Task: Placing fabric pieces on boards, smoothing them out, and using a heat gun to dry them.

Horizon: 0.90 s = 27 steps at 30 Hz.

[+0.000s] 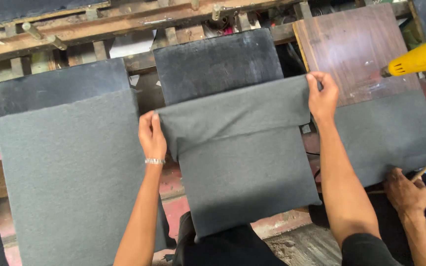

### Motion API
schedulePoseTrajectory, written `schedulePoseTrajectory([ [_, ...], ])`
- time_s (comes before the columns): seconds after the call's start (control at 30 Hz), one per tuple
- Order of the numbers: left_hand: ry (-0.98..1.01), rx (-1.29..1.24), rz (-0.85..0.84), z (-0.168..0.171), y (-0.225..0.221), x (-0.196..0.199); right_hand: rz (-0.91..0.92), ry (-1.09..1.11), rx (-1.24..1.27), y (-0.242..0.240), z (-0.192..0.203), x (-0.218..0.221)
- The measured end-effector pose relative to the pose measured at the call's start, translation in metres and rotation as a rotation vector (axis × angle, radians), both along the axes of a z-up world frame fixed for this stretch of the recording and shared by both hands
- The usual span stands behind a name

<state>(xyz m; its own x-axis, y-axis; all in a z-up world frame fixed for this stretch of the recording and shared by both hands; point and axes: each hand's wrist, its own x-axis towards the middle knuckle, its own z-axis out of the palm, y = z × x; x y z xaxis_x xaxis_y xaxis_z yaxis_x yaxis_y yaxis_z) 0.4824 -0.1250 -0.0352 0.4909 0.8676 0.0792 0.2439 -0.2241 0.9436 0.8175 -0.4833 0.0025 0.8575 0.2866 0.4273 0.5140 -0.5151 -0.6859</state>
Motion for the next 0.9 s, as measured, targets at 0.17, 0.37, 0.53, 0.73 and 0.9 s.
schedulePoseTrajectory([
  [0.17,0.039,-0.039,0.057,-0.014,0.032,0.053,-0.05,0.083,-0.04,0.038,-0.006,0.045],
  [0.37,0.135,-0.028,0.118,-0.024,0.054,0.088,-0.003,0.164,-0.057,0.071,-0.048,0.096],
  [0.53,0.237,0.03,0.156,-0.057,0.06,0.092,-0.008,0.303,-0.07,0.082,-0.079,0.108],
  [0.73,0.291,0.055,0.156,-0.08,0.061,0.091,0.022,0.351,-0.011,0.083,-0.101,0.11],
  [0.9,0.312,0.026,0.148,-0.077,0.063,0.094,0.047,0.352,-0.029,0.079,-0.111,0.12],
])
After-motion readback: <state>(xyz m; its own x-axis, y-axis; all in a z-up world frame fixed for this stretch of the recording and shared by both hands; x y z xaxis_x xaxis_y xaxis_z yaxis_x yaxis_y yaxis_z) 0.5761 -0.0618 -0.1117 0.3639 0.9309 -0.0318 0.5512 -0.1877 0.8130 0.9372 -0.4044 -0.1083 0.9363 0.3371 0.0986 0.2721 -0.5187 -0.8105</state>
